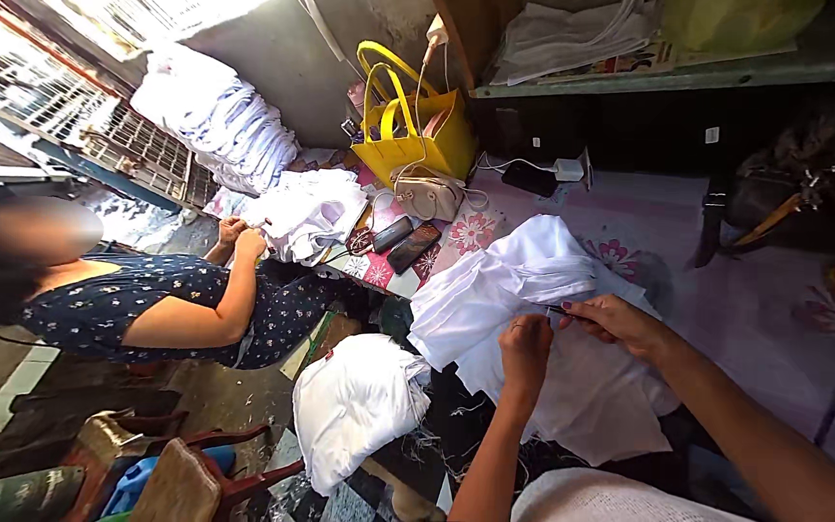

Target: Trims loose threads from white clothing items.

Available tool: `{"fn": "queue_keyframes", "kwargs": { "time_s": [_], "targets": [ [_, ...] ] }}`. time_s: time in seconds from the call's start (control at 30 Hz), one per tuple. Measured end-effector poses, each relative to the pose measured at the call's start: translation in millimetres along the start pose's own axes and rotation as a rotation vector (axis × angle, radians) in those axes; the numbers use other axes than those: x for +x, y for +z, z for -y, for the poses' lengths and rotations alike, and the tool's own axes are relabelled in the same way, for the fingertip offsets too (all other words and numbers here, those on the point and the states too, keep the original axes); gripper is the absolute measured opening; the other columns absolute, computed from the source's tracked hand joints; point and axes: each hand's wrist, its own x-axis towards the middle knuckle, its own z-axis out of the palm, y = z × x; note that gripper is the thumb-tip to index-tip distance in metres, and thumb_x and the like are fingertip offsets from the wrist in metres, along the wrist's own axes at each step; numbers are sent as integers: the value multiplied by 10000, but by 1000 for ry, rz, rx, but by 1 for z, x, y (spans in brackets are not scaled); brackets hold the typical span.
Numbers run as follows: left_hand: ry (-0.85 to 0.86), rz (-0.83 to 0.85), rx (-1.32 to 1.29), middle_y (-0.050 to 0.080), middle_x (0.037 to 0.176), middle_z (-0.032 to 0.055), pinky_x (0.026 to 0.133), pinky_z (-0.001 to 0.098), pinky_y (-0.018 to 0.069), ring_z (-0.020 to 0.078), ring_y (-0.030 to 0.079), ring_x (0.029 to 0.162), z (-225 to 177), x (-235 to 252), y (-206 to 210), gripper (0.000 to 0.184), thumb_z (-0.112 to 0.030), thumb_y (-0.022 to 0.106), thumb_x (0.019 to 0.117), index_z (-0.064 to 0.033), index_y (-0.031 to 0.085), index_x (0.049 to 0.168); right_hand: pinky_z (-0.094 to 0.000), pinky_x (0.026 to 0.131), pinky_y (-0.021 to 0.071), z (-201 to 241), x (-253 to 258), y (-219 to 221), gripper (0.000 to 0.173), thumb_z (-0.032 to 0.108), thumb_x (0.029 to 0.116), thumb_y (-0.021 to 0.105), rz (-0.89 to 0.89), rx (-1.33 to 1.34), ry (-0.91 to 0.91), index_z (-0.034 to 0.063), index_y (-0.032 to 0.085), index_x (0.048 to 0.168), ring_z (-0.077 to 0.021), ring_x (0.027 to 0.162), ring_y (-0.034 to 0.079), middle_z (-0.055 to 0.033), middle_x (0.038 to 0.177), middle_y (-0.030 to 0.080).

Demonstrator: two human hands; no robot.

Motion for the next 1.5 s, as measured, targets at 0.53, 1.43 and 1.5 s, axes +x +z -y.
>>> {"fn": "queue_keyframes", "kwargs": {
  "time_s": [0.53,1.43,1.5],
  "targets": [
    [1,51,-95,720,798,166,611,247,603,125,697,632,-4,-1,2,93,67,668,859,107,725,921,-151,384,247,-2,0,-10,369,262,1102,456,78,124,8,75,713,915,36,389,290,134,496,376],
    [-93,-147,674,609,1389,250,1149,705,267,471,529,1339,68,54,-73,429,-339,567,1021,-26,697,1286,-342,765,544,-18,35,-5,249,231,981,655,-490,-511,-753,13,776,980,-130,778,676,-107,878,748],
    [11,-261,602,611,1350,295,1136,656,340,490,559,1288,60,51,-77,370,-212,607,997,45,688,1251,-334,794,580,-27,-7,-2,227,185,979,657,-280,-511,-653,-11,770,958,-119,796,705,-107,882,757]
  ]
}}
